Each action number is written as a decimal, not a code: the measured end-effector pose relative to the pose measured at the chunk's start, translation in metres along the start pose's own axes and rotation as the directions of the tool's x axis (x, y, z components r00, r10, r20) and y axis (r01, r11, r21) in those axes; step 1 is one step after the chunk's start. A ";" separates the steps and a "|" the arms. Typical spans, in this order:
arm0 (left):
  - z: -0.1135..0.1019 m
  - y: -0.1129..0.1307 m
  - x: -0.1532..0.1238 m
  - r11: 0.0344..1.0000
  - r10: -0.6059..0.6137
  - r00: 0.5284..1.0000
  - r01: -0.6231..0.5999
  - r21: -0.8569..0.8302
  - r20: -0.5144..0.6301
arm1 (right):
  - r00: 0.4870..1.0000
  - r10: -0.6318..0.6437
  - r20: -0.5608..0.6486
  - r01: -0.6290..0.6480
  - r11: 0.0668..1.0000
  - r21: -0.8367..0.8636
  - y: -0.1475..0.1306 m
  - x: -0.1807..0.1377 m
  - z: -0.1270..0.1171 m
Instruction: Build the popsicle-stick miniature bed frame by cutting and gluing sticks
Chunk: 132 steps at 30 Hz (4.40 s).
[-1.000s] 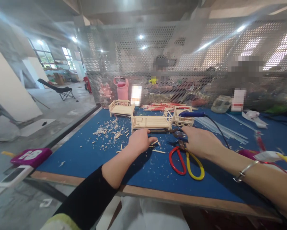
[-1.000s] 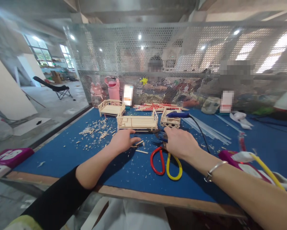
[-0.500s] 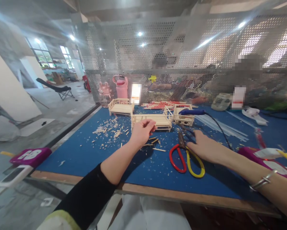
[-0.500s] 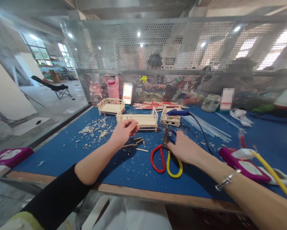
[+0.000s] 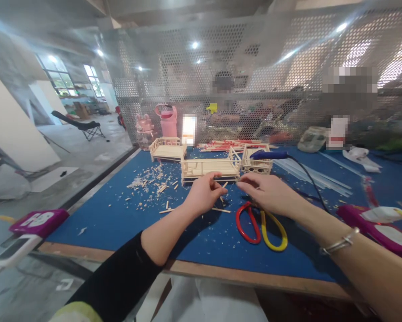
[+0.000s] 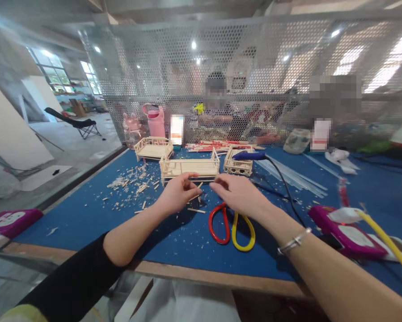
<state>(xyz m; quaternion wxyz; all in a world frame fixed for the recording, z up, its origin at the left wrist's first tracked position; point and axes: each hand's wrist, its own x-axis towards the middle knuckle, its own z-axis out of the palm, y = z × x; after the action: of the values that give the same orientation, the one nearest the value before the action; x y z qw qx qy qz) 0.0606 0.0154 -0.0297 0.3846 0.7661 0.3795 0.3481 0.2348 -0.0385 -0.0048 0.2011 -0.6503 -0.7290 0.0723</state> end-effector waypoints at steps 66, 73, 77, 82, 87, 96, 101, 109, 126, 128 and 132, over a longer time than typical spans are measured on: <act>0.007 0.013 -0.012 0.983 0.184 0.981 -0.184 -0.002 0.069 | 0.982 -0.050 0.182 -0.058 0.840 0.540 0.000 -0.066 0.006; 0.008 0.012 -0.012 0.980 0.197 0.978 -0.195 -0.027 0.068 | 0.973 0.015 0.229 -0.148 0.803 0.577 -0.003 -0.067 0.004; 0.006 0.013 -0.012 0.963 0.259 0.963 -0.263 0.053 0.080 | 0.980 0.017 0.198 -0.131 0.804 0.580 -0.006 -0.065 0.007; 0.002 0.014 -0.011 0.917 0.354 0.931 -0.363 0.166 0.083 | 0.982 0.186 0.045 -0.188 0.898 0.398 -0.010 -0.064 0.016; 0.003 0.015 -0.012 0.898 0.395 0.914 -0.406 0.170 0.095 | 0.981 0.179 0.077 -0.191 0.957 0.220 -0.019 -0.067 0.014; 0.003 0.017 -0.014 0.864 0.449 0.892 -0.446 0.233 0.043 | 0.986 0.164 0.027 -0.166 0.984 0.072 -0.028 -0.067 0.008; 0.004 0.017 -0.017 0.859 0.470 0.882 -0.469 0.205 0.048 | 0.989 0.146 -0.038 -0.146 0.989 -0.012 -0.026 -0.069 0.008; 0.005 0.017 -0.014 0.851 0.438 0.898 -0.430 0.303 0.044 | 0.987 0.132 -0.089 -0.120 0.984 0.129 -0.011 -0.069 0.018; 0.013 0.018 -0.011 0.782 0.004 0.989 0.091 -0.617 0.150 | 0.950 0.300 0.088 -0.181 0.300 0.937 -0.026 -0.048 0.028; 0.013 0.015 -0.011 0.809 0.092 0.984 0.017 -0.588 0.155 | 0.954 0.289 0.080 -0.149 0.223 0.963 -0.032 -0.042 0.029; 0.013 0.012 -0.011 0.878 0.206 0.969 -0.122 -0.463 0.136 | 0.949 0.313 0.035 -0.089 0.162 0.983 -0.034 -0.032 0.032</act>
<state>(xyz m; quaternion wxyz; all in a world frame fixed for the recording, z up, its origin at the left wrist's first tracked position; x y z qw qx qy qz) 0.0699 -0.0037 -0.0284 0.5536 0.7137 0.1854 0.3870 0.1931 -0.0692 -0.0279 0.6189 -0.4682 -0.4020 0.4859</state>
